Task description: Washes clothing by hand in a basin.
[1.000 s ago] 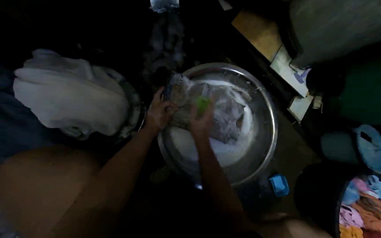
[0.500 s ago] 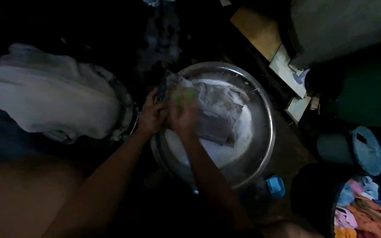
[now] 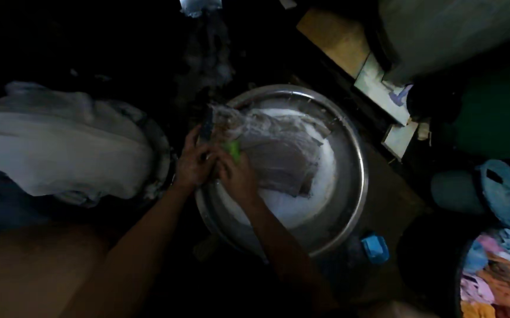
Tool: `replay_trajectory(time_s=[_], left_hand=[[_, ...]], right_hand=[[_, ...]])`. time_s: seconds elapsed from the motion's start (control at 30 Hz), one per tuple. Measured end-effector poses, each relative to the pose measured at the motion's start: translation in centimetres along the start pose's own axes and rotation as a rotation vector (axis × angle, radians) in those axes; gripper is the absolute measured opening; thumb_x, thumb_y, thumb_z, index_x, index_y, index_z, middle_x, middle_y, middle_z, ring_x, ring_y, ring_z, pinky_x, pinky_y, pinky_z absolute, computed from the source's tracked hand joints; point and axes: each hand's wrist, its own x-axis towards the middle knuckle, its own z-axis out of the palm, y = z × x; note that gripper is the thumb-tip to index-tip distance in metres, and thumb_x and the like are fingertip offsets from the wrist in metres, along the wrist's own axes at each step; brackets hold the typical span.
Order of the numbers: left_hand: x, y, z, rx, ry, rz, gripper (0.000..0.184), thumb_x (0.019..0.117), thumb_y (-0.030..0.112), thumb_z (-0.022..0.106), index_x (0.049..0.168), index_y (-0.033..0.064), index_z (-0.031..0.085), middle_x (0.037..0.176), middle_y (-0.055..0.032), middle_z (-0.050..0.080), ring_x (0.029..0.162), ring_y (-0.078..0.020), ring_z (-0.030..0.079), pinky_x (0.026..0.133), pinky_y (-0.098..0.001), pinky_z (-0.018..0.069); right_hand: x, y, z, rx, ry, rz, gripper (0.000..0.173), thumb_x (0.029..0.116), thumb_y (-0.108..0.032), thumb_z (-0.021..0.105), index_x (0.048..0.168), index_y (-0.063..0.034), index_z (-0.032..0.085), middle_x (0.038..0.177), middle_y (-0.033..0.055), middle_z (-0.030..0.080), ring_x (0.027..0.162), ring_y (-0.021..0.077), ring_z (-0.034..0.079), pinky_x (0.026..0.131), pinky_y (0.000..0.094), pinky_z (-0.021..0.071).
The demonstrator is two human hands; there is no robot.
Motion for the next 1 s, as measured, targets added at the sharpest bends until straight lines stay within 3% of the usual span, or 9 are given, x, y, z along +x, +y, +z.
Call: replay_trajectory(time_s=[0.1, 0.2, 0.4, 0.47, 0.53, 0.7, 0.83, 0.93, 1.0], left_hand=[[0.6, 0.3, 0.0, 0.007, 0.014, -0.026, 0.018, 0.0977, 0.024, 0.071, 0.106, 0.0078, 0.072, 0.166, -0.0158, 0.025, 0.133, -0.0404, 0.052, 0.099, -0.0626, 0.049], [0.0, 1.3, 0.0, 0.019, -0.015, -0.053, 0.019, 0.0982, 0.024, 0.071, 0.109, 0.0075, 0.072, 0.167, -0.0162, 0.022, 0.135, -0.0426, 0.05, 0.099, -0.0638, 0.0481], [0.2, 2.0, -0.5, 0.171, -0.019, -0.052, 0.023, 0.0998, 0.029, 0.068, 0.117, 0.0153, 0.073, 0.166, -0.0193, 0.026, 0.147, -0.0478, 0.03, 0.111, -0.0693, 0.0319], [-0.2, 4.4, -0.6, 0.305, -0.051, -0.066, 0.03, 0.1002, 0.031, 0.066, 0.126, 0.0154, 0.071, 0.168, -0.0224, 0.018, 0.153, -0.0524, 0.012, 0.115, -0.0756, 0.0164], [-0.1, 7.5, -0.9, 0.368, -0.056, 0.019, 0.032, 0.0998, 0.033, 0.065, 0.126, 0.0149, 0.072, 0.166, -0.0209, 0.026, 0.153, -0.0528, 0.008, 0.116, -0.0774, 0.0073], [0.2, 18.6, -5.0, -0.019, -0.13, 0.02, 0.032, 0.0998, 0.031, 0.068, 0.122, 0.0092, 0.071, 0.153, -0.0202, 0.044, 0.143, -0.0417, 0.038, 0.114, -0.0617, 0.0317], [2.1, 25.0, -7.2, -0.27, -0.057, 0.043, 0.025, 0.0974, 0.029, 0.071, 0.112, 0.0094, 0.074, 0.146, -0.0194, 0.05, 0.136, -0.0396, 0.045, 0.109, -0.0596, 0.0399], [1.6, 29.8, -9.1, -0.433, -0.008, 0.095, 0.03, 0.0984, 0.027, 0.069, 0.115, 0.003, 0.07, 0.14, -0.0222, 0.054, 0.13, -0.0379, 0.05, 0.106, -0.057, 0.0433], [1.2, 32.5, -10.3, -0.484, 0.002, 0.144, 0.034, 0.0996, 0.027, 0.067, 0.122, 0.0017, 0.066, 0.138, -0.0209, 0.057, 0.128, -0.0339, 0.054, 0.105, -0.0537, 0.0449]], right_hand=[[-1.6, 10.3, -2.5, -0.169, 0.223, 0.094, 0.035, 0.1009, -0.022, 0.061, 0.132, -0.0087, 0.07, 0.115, 0.0255, 0.071, 0.091, 0.0391, 0.073, 0.076, 0.0528, 0.0609], [-2.2, 16.3, -8.3, -0.285, 0.11, 0.581, 0.044, 0.1077, -0.037, 0.047, 0.149, -0.0228, 0.055, 0.137, 0.0259, 0.059, 0.108, 0.0412, 0.068, 0.087, 0.0553, 0.0573], [-5.5, 14.7, -10.2, -0.044, -0.034, 0.836, 0.059, 0.1008, -0.054, 0.057, 0.132, -0.0054, 0.066, 0.142, 0.0288, 0.056, 0.134, 0.0481, 0.05, 0.106, 0.0714, 0.0377], [-6.6, 13.3, -7.8, 0.01, -0.005, 0.854, 0.064, 0.0966, -0.054, 0.065, 0.137, -0.004, 0.06, 0.145, 0.0301, 0.051, 0.136, 0.0493, 0.047, 0.106, 0.0726, 0.037], [-6.8, 12.8, -7.1, 0.118, 0.094, 0.872, 0.053, 0.0998, -0.043, 0.065, 0.134, -0.0027, 0.062, 0.138, 0.029, 0.057, 0.128, 0.0467, 0.055, 0.101, 0.066, 0.0447], [-7.3, 11.6, -13.7, 0.366, 0.251, 0.712, 0.036, 0.1038, -0.025, 0.061, 0.122, 0.0065, 0.065, 0.116, 0.0263, 0.067, 0.106, 0.0361, 0.065, 0.095, 0.0531, 0.0517], [-7.8, 9.1, -23.5, 0.45, 0.5, 0.51, 0.028, 0.1013, -0.022, 0.065, 0.112, 0.0032, 0.069, 0.103, 0.0171, 0.07, 0.09, 0.0234, 0.066, 0.083, 0.0444, 0.055], [-8.7, 7.8, -31.0, 0.567, 0.691, 0.387, 0.031, 0.1033, -0.023, 0.061, 0.119, 0.0037, 0.064, 0.099, 0.0133, 0.067, 0.077, 0.016, 0.062, 0.07, 0.0359, 0.0548], [-10.2, 7.3, -36.8, 0.559, 0.802, 0.294, 0.034, 0.1046, -0.024, 0.059, 0.126, 0.003, 0.059, 0.104, 0.0128, 0.065, 0.08, 0.0148, 0.062, 0.073, 0.0346, 0.0555]])
